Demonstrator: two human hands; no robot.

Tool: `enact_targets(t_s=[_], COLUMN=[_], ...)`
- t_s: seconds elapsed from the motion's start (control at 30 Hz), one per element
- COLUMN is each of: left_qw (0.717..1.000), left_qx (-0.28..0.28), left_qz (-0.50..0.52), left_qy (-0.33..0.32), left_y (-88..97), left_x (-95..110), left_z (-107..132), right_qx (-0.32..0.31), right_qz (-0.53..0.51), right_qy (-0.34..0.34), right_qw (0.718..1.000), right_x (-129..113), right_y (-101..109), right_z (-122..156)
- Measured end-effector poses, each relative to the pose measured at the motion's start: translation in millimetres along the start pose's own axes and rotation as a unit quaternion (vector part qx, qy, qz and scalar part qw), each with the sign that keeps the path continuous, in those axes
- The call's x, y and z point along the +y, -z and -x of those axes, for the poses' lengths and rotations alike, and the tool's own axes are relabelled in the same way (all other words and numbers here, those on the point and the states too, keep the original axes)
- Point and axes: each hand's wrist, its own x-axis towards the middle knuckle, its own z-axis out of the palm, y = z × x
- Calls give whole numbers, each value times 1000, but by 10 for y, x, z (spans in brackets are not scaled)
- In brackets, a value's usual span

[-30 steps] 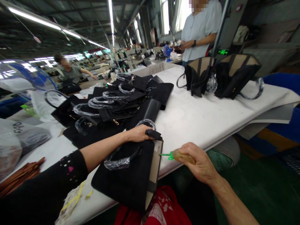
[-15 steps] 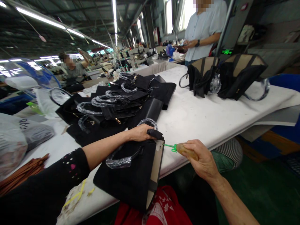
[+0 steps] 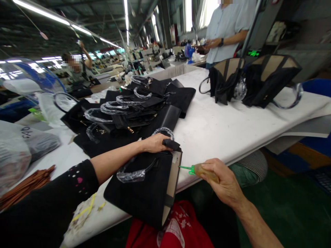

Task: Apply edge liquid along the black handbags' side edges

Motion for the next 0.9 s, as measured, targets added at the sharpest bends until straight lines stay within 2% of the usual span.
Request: enact_targets(t_s=[0.1, 0.23, 0.27, 0.4, 0.53, 0.67, 0.8, 0.9], left_qw=[1000, 1000, 1000, 1000, 1000, 1000, 1000, 1000], left_qx=[0, 0, 1, 3, 3, 6, 7, 8], left_qz=[-1, 2, 1, -6, -4, -10, -11, -14], left_qy=[-1, -3, -2, 1, 4, 14, 17, 19], left_y=[-1, 7, 9, 16, 14, 10, 15, 18], left_x=[1, 26, 33, 48, 29, 9, 29, 53], left_z=[2, 14, 18, 29, 32, 32, 40, 47], right_qx=[-47, 42, 45, -52, -39, -86, -10, -77], right_qz=[-22, 6, 9, -26, -26, -32, 14, -1], right_qy=[0, -1, -3, -6, 9, 24, 55, 33], right_qw=[999, 999, 999, 998, 999, 996, 998, 997], right_x=[-29, -8, 2, -6, -95, -163, -169, -182], right_y=[-23, -44, -45, -40, -53, -67, -49, -24], right_z=[16, 21, 22, 23, 32, 41, 37, 30])
